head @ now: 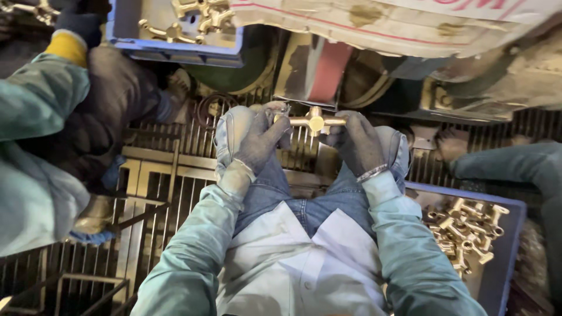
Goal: The person sits on the floor and repeatedly presses small brass-colored metal parts against a moving belt sander to smooth their surfaces. They handle the parts one at a time, rotating them to contact different sides, and place the finished pieces into a blue bin.
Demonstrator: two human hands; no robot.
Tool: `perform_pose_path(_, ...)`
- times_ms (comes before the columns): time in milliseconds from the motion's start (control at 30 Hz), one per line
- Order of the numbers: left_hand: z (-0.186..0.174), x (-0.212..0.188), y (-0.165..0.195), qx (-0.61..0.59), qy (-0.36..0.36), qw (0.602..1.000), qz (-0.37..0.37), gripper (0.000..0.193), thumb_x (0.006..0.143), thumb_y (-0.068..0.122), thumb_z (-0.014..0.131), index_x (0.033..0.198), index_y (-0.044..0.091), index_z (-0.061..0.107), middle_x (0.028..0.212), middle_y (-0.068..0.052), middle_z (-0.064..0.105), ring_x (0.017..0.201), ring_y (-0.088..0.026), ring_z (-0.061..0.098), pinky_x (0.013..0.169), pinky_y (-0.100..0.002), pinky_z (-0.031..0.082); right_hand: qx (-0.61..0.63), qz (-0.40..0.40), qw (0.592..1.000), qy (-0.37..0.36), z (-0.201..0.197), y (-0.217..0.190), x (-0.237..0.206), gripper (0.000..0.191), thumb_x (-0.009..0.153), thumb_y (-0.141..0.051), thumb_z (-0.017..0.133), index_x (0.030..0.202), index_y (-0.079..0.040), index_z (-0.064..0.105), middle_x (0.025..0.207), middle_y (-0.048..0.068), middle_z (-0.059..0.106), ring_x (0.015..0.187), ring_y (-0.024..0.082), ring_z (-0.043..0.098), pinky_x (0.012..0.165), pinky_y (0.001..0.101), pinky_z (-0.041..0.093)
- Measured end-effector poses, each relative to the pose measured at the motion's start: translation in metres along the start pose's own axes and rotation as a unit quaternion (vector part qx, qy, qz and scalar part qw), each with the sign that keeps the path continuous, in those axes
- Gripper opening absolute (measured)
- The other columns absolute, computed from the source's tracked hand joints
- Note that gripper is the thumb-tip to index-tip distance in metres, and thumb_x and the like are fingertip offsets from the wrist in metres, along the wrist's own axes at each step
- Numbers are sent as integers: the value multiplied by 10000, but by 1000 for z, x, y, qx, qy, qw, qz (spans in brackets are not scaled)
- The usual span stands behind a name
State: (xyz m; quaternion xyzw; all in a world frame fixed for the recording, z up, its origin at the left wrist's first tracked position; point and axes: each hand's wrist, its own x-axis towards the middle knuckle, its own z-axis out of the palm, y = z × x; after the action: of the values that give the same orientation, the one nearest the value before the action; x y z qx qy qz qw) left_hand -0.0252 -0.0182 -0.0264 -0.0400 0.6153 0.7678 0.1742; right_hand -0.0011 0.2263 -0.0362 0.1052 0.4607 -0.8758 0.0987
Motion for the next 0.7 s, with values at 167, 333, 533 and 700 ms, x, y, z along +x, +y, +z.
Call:
perform_pose_path(167, -10, 16, 1, -15, 72, 996, -58, 318, 991, 235, 622, 1271, 98, 560, 811, -13, 649, 603, -111, 603, 542, -274, 485, -123, 57, 988, 70, 4, 23, 47, 440, 1059, -423, 485, 1128, -11, 623, 805, 72, 642, 669, 195, 627, 696, 398, 578)
perform_pose_path(333, -12, 39, -6, 64, 81, 992, -77, 317, 1007, 272, 603, 1298, 156, 554, 764, -1, 616, 608, -95, 574, 560, -271, 468, 82, 160, 983, 39, -7, 38, 89, 486, 1092, -468, 517, 1121, 3, 634, 803, 42, 629, 641, 154, 576, 655, 362, 552)
perform_pose_path(533, -20, 60, -18, -63, 66, 993, -72, 322, 983, 215, 618, 1277, 131, 515, 788, -9, 597, 639, -121, 587, 573, -299, 525, 193, 214, 958, -3, -19, 45, 102, 436, 1146, -381, 540, 1203, 39, 642, 832, 35, 618, 702, 157, 589, 732, 372, 550)
perform_pose_path(700, -28, 81, -25, -146, 73, 980, -113, 310, 985, 242, 635, 1226, 69, 546, 761, -24, 570, 573, -114, 524, 495, -293, 484, -392, -5, 919, -49, -23, 47, 95, 281, 949, -253, 539, 1136, -60, 622, 821, 18, 652, 685, 165, 626, 669, 386, 588)
